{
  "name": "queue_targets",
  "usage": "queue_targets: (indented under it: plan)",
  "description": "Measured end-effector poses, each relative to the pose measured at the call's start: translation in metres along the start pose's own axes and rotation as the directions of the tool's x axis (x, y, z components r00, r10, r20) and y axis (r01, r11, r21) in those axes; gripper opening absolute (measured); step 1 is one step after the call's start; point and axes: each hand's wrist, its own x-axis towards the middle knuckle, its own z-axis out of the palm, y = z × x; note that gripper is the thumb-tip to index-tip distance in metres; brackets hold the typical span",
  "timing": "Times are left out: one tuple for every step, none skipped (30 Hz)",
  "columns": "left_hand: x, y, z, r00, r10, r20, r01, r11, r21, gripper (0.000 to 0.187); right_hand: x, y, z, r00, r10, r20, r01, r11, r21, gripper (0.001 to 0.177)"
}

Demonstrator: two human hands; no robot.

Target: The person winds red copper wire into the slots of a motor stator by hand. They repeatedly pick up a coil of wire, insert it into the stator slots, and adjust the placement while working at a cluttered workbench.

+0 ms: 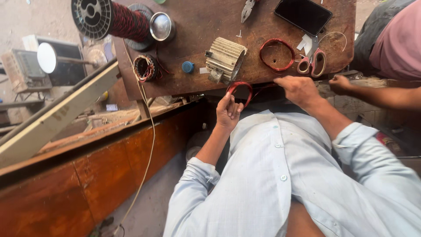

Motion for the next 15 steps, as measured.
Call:
queue_targets:
  plan:
    - [-0.001, -0.003, 0.001, 1.000, 0.025, -0.016, -0.025, 1.000, 0.013, 0.032, -0.006, 0.002, -0.007, 0.996, 0.025, 0.088, -0.018, 0.997, -0.082, 0.037]
    - [-0.003, -0.006, 0.002, 0.998, 0.051, -0.031, -0.050, 0.998, 0.026, 0.031, -0.009, 0.000, -0.014, 0.993, -0.029, 0.113, 0.037, 0.997, -0.068, 0.039]
    - [-0.008, -0.013, 0.003, 0.996, 0.078, -0.046, -0.077, 0.997, 0.032, 0.029, -0.013, -0.003, -0.024, 0.986, -0.085, 0.142, 0.094, 0.994, -0.057, 0.044]
    - [-0.015, -0.019, 0.003, 0.992, 0.111, -0.055, -0.105, 0.989, 0.105, 0.030, -0.016, -0.010, -0.036, 0.975, -0.142, 0.170, 0.151, 0.987, -0.045, 0.050]
    - [-0.015, -0.025, 0.006, 0.987, 0.155, -0.047, -0.145, 0.974, 0.171, 0.031, -0.016, -0.018, -0.051, 0.983, -0.170, 0.063, 0.166, 0.984, 0.059, 0.050]
    - [-0.017, -0.030, 0.009, 0.979, 0.199, -0.037, -0.185, 0.954, 0.237, 0.032, -0.022, -0.034, -0.064, 0.982, -0.186, -0.046, 0.191, 0.968, 0.162, 0.051]
    - [-0.013, -0.031, 0.013, 0.981, 0.186, -0.052, -0.167, 0.952, 0.256, 0.034, -0.015, -0.048, -0.075, 0.966, -0.196, -0.168, 0.234, 0.938, 0.255, 0.051]
    - [-0.011, -0.033, 0.016, 0.983, 0.174, -0.067, -0.149, 0.950, 0.276, 0.036, -0.004, -0.057, -0.084, 0.970, -0.173, -0.170, 0.216, 0.933, 0.287, 0.048]
    - [-0.016, -0.038, 0.014, 0.985, 0.144, -0.100, -0.108, 0.947, 0.301, 0.038, -0.002, -0.072, -0.084, 0.978, -0.131, -0.162, 0.179, 0.925, 0.336, 0.045]
    - [-0.015, -0.043, 0.012, 0.983, 0.161, -0.085, -0.129, 0.946, 0.296, 0.038, 0.001, -0.081, -0.083, 0.985, -0.089, -0.150, 0.141, 0.912, 0.385, 0.042]
    - [-0.016, -0.049, 0.009, 0.984, 0.167, -0.068, -0.140, 0.945, 0.296, 0.039, 0.003, -0.089, -0.078, 0.979, -0.123, -0.163, 0.176, 0.916, 0.361, 0.049]
    - [-0.017, -0.054, 0.007, 0.984, 0.174, -0.050, -0.151, 0.943, 0.296, 0.040, 0.010, -0.094, -0.072, 0.972, -0.158, -0.175, 0.210, 0.918, 0.337, 0.056]
    - [-0.013, -0.056, 0.006, 0.984, 0.177, -0.036, -0.157, 0.937, 0.312, 0.040, 0.022, -0.097, -0.065, 0.962, -0.191, -0.193, 0.244, 0.920, 0.306, 0.063]
    - [-0.010, -0.057, 0.005, 0.983, 0.181, -0.022, -0.164, 0.931, 0.327, 0.041, 0.030, -0.099, -0.059, 0.939, -0.275, -0.209, 0.325, 0.907, 0.269, 0.054]
    - [-0.008, -0.057, 0.004, 0.984, 0.176, -0.008, -0.163, 0.927, 0.338, 0.041, 0.036, -0.101, -0.052, 0.911, -0.352, -0.215, 0.397, 0.889, 0.228, 0.046]
